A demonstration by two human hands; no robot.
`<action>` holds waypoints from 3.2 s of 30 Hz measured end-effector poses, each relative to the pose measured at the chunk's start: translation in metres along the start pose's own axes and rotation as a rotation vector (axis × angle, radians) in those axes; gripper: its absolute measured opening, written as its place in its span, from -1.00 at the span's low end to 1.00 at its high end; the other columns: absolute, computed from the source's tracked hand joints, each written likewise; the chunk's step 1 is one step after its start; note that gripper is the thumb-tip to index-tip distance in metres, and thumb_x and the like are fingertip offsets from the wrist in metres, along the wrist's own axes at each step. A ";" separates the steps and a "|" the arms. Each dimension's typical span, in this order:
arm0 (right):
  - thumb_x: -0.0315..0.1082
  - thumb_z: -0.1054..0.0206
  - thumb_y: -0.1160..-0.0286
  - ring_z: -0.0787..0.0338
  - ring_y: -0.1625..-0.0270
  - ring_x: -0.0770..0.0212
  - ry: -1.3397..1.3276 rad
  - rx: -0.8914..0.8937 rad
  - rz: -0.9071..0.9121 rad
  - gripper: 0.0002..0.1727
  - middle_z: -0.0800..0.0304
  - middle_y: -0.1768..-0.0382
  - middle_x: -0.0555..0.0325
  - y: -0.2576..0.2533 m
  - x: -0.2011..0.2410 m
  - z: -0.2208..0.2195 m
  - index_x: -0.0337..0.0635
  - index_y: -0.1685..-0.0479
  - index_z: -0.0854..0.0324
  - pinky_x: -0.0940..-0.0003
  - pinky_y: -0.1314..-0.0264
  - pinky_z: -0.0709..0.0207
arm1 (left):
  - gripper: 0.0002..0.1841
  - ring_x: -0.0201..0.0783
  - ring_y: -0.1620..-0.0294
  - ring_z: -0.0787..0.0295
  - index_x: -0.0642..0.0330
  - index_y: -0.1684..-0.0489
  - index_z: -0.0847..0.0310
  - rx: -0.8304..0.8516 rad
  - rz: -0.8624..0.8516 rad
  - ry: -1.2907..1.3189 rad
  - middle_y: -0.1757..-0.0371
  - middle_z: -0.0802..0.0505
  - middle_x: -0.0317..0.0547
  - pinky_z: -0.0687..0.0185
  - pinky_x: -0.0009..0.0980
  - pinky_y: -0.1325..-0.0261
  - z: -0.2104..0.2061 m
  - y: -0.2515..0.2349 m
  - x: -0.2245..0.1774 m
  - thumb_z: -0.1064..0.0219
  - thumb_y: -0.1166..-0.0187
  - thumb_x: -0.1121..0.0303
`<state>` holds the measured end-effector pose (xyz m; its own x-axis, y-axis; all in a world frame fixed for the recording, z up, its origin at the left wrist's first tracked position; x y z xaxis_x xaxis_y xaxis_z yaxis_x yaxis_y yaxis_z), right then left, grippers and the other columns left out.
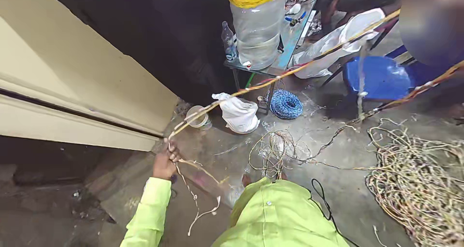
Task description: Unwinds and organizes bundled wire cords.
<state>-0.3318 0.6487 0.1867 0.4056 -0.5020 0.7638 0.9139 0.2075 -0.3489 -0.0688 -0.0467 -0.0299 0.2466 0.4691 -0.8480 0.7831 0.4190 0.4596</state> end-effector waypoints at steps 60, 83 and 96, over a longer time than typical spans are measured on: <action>-0.33 -0.17 -0.72 -0.63 0.56 0.36 -0.178 0.342 0.327 -0.75 -0.70 0.55 0.21 0.099 0.129 -0.318 -0.19 0.12 -0.77 0.34 0.43 -0.55 | -0.75 -0.44 0.43 -0.72 0.28 -0.15 -0.74 1.024 -0.123 -1.068 0.22 -0.86 -0.20 -0.73 -0.49 0.32 -0.253 0.088 -0.032 -0.21 -0.75 0.36; -0.22 -0.57 -0.43 -0.84 0.54 0.22 -0.503 0.592 -0.068 -0.08 -0.85 0.41 0.08 0.114 0.107 -0.333 -0.04 -0.78 -0.08 0.25 0.43 -0.82 | -0.79 -0.45 0.56 -0.59 0.11 0.26 -0.82 0.904 -0.611 -1.337 0.48 -0.78 -0.30 -0.53 -0.44 0.46 -0.270 0.083 -0.016 -0.38 -0.67 0.20; -0.24 -0.20 -0.76 -0.73 0.15 0.61 -0.614 0.257 0.265 -0.67 -0.85 0.15 0.29 0.152 0.045 -0.293 -0.30 -0.13 -0.76 0.64 0.03 -0.65 | -0.79 -0.64 0.79 -0.21 0.02 0.00 -0.84 0.763 -0.261 -0.887 0.57 -0.69 -0.41 -0.13 -0.71 0.74 -0.235 0.075 -0.082 -0.30 -0.73 0.20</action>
<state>-0.1799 0.4115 0.0092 0.4818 0.1405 0.8650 0.7275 0.4861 -0.4842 -0.1645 0.1288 0.1361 0.1027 -0.3863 -0.9166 0.9307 -0.2878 0.2256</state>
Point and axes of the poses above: each hand's wrist, its own y-axis away from the middle knuckle, its own z-axis out of the back of the hand, x = y × z, the point moved 8 cm from there along -y, towards the middle knuckle
